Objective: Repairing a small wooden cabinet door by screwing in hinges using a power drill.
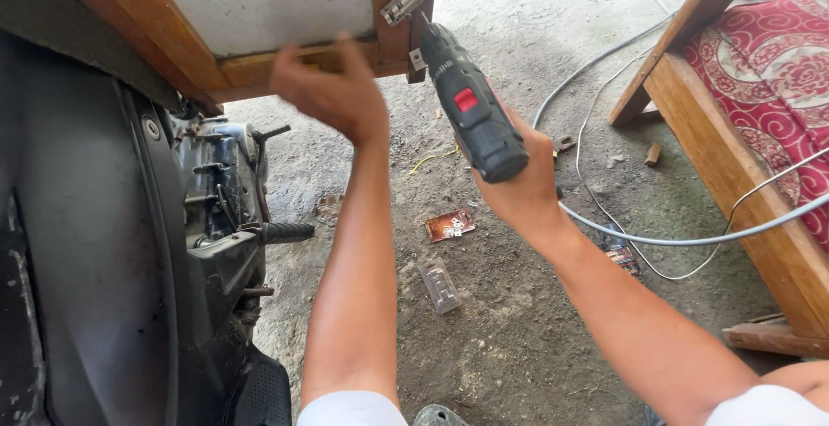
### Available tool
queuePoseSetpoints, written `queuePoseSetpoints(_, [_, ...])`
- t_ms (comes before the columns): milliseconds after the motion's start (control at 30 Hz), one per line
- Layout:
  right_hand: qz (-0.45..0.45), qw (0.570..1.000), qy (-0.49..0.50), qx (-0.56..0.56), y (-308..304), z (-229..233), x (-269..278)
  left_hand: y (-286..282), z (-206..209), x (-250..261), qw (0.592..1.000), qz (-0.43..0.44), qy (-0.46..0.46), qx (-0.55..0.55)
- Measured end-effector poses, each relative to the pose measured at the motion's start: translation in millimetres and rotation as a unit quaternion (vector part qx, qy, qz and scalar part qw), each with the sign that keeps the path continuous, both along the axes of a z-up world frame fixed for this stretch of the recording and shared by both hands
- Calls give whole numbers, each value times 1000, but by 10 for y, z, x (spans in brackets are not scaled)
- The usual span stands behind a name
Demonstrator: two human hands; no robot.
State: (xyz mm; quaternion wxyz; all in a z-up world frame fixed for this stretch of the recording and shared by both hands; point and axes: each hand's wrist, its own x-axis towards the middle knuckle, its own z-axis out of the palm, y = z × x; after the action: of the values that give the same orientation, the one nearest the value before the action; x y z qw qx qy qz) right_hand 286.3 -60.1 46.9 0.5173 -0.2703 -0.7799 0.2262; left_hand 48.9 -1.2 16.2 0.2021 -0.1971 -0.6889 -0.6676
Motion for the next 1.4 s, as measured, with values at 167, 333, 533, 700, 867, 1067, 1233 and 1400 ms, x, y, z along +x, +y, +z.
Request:
queuePoseSetpoints(167, [-28,996,5,-89,34,-185,150,43,293,401,943,-114,252,-185])
queuePoseSetpoints(333, [-18,960,67,-271,164,-252,291,412,73,214,937,-73,240,-241])
queuePoseSetpoints(533, [-28,959,103,-264,424,-404,369,79,354,359,913,-109,342,-192])
queuePoseSetpoints(700, [6,933,163,-321,551,-376,328,77,484,453,911,-105,346,-199])
queuePoseSetpoints(867, [15,925,173,-339,680,-354,345,101,565,546,916,-99,323,-217])
queuePoseSetpoints(1067, [15,895,214,-391,940,-411,343,193,557,603,935,-84,274,-211])
queuePoseSetpoints(1233, [4,844,290,-452,1152,-522,321,170,618,591,943,-127,252,-175])
queuePoseSetpoints(1400, [1,825,302,-477,1286,-513,361,177,709,594,934,-131,270,-194])
